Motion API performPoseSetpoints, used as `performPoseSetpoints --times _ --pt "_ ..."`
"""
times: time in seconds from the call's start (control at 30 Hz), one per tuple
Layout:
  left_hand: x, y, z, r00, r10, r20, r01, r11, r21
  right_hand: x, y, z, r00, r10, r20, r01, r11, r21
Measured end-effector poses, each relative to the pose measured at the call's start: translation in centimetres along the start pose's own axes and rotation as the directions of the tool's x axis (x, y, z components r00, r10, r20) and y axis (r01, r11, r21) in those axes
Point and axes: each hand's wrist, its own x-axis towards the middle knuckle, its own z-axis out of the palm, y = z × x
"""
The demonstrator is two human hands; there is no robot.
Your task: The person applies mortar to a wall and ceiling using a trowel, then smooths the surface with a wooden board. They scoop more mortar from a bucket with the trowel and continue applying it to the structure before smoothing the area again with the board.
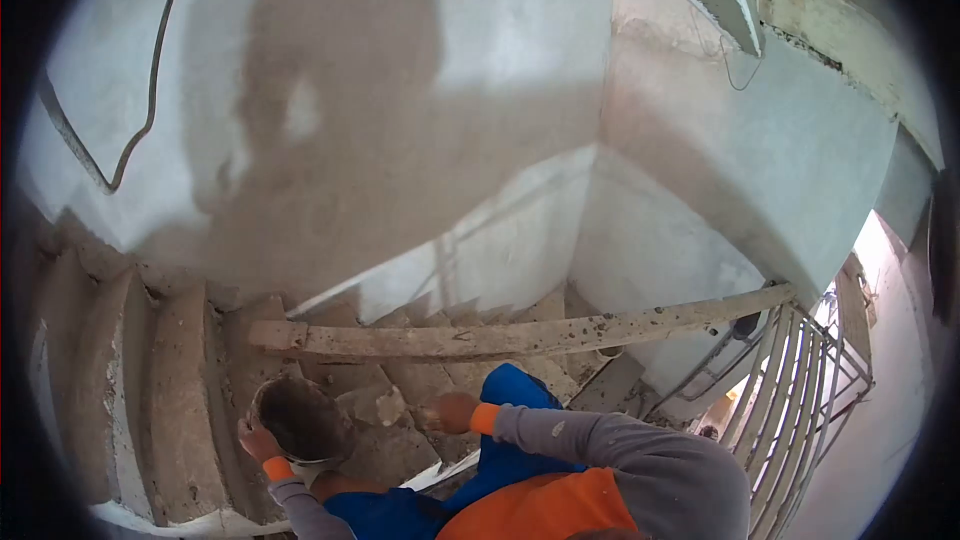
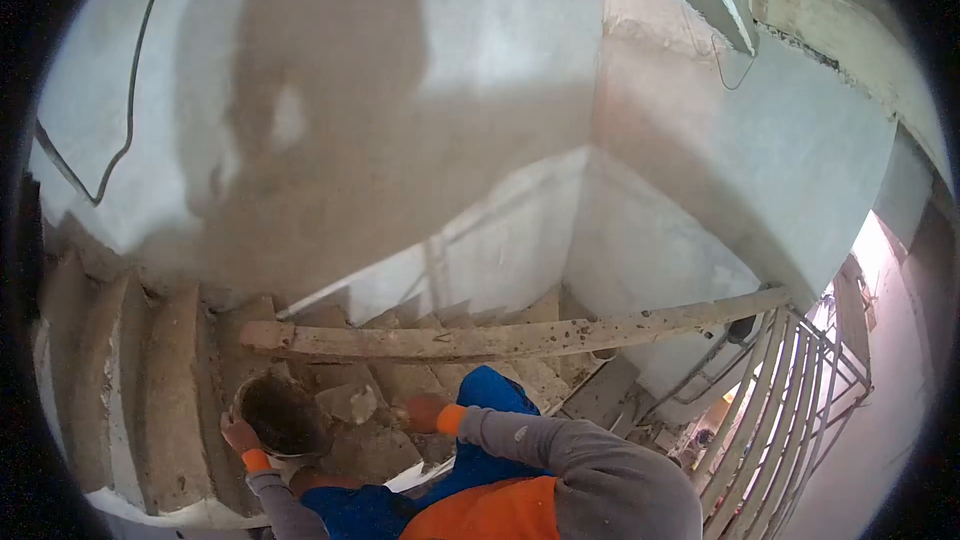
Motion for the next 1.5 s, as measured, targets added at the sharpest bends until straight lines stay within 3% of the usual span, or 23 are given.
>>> performPoseSetpoints --times 0.07,0.1,0.2,0.27,0.37,0.43,0.5,0.53,0.57,0.6,0.63,0.67,0.7,0.73,0.8,0.9,0.97,1.07,1.17,1.27,1.37,1.4,1.5 --pt "0.0 0.5 -0.4 1.0 0.031 -0.001 -0.031 0.986 -0.163 1.4 -1.4 -0.6 0.982 -0.125 0.14 0.139 0.986 -0.093" --pt "0.2 0.5 -0.4 0.999 0.034 0.024 -0.03 0.99 -0.135 2.0 -2.3 -1.0 0.959 -0.186 0.213 0.217 0.967 -0.132" --pt "0.5 -0.7 0.2 0.998 0.063 0.003 -0.063 0.998 -0.001 2.8 -7.0 -3.3 0.961 -0.231 0.154 0.23 0.973 0.025" --pt "0.6 -2.1 1.5 0.982 0.15 -0.117 -0.13 0.978 0.163 7.9 -7.2 1.8 0.812 -0.563 -0.157 0.565 0.824 -0.032" --pt "0.4 -0.6 0.4 0.997 0.052 0.063 -0.059 0.993 0.103 12.9 -10.9 5.8 0.895 -0.441 -0.073 0.446 0.876 0.184" --pt "0.8 -3.4 1.1 0.952 0.276 0.134 -0.293 0.946 0.138 13.7 -13.6 5.6 0.851 -0.52 -0.069 0.524 0.839 0.148" --pt "0.1 -0.6 -0.9 0.929 0.26 0.265 -0.335 0.893 0.3 13.0 -15.7 4.6 0.827 -0.557 0.077 0.556 0.83 0.039" --pt "0.7 -2.6 -0.3 0.926 0.29 0.24 -0.359 0.874 0.328 12.1 -16.3 3.6 0.82 -0.572 0.022 0.568 0.809 -0.15" --pt "1.3 -4.5 0.3 0.922 0.32 0.216 -0.38 0.853 0.358 13.7 -15.6 6.0 0.83 -0.546 0.112 0.557 0.822 -0.121" --pt "1.5 -5.1 -0.4 0.82 0.52 0.239 -0.57 0.706 0.42 15.2 -13.9 8.0 0.756 -0.647 0.097 0.654 0.741 -0.151" --pt "2.3 -4.8 0.1 0.974 0.218 0.062 -0.221 0.974 0.051 14.3 -14.4 6.0 0.869 -0.466 0.167 0.489 0.861 -0.142" --pt "3.0 -6.5 -0.6 0.819 0.545 0.181 -0.567 0.715 0.409 14.4 -14.1 5.0 0.875 -0.409 0.259 0.424 0.905 -0.004" --pt "3.3 -6.6 -0.6 0.831 0.539 0.136 -0.549 0.756 0.357 13.4 -14.5 3.1 0.895 -0.361 0.262 0.396 0.913 -0.094" --pt "3.5 -6.8 -0.3 0.919 0.392 -0.038 -0.388 0.918 0.076 14.2 -13.3 4.5 0.879 -0.426 0.214 0.46 0.876 -0.146" --pt "1.6 -0.4 -3.1 0.985 0.169 -0.027 -0.169 0.985 -0.014 13.9 -14.0 1.8 0.879 -0.372 0.297 0.431 0.888 -0.163" --pt "1.7 0.3 -3.2 0.981 0.077 0.177 -0.077 0.997 -0.006 15.1 -14.8 0.7 0.911 -0.375 0.171 0.393 0.915 -0.087" --pt "1.6 0.0 -2.5 0.982 0.135 0.133 -0.135 0.991 -0.007 15.6 -15.8 0.4 0.933 -0.344 0.102 0.344 0.939 0.026" --pt "1.6 -0.6 -1.6 0.983 0.152 0.104 -0.153 0.988 0.001 14.9 -14.9 3.0 0.933 -0.352 0.072 0.355 0.933 -0.05" --pt "2.0 -1.3 -2.6 0.975 0.206 0.077 -0.204 0.978 -0.04 14.0 -13.7 2.8 0.889 -0.332 0.315 0.4 0.898 -0.184" --pt "1.4 -1.4 -2.9 0.944 0.308 0.117 -0.314 0.949 0.032 14.5 -13.9 0.2 0.896 -0.355 0.265 0.398 0.909 -0.128" --pt "1.9 -2.1 -1.6 0.916 0.375 0.145 -0.392 0.912 0.119 16.1 -15.6 0.3 0.952 -0.301 0.061 0.292 0.949 0.122" --pt "1.8 -2.5 -1.2 0.909 0.387 0.152 -0.407 0.902 0.14 16.1 -15.3 1.3 0.952 -0.286 0.112 0.282 0.958 0.052" --pt "1.6 -1.2 -1.6 0.978 0.199 0.057 -0.201 0.978 0.048 15.2 -13.9 3.4 0.936 -0.24 0.256 0.275 0.955 -0.111"
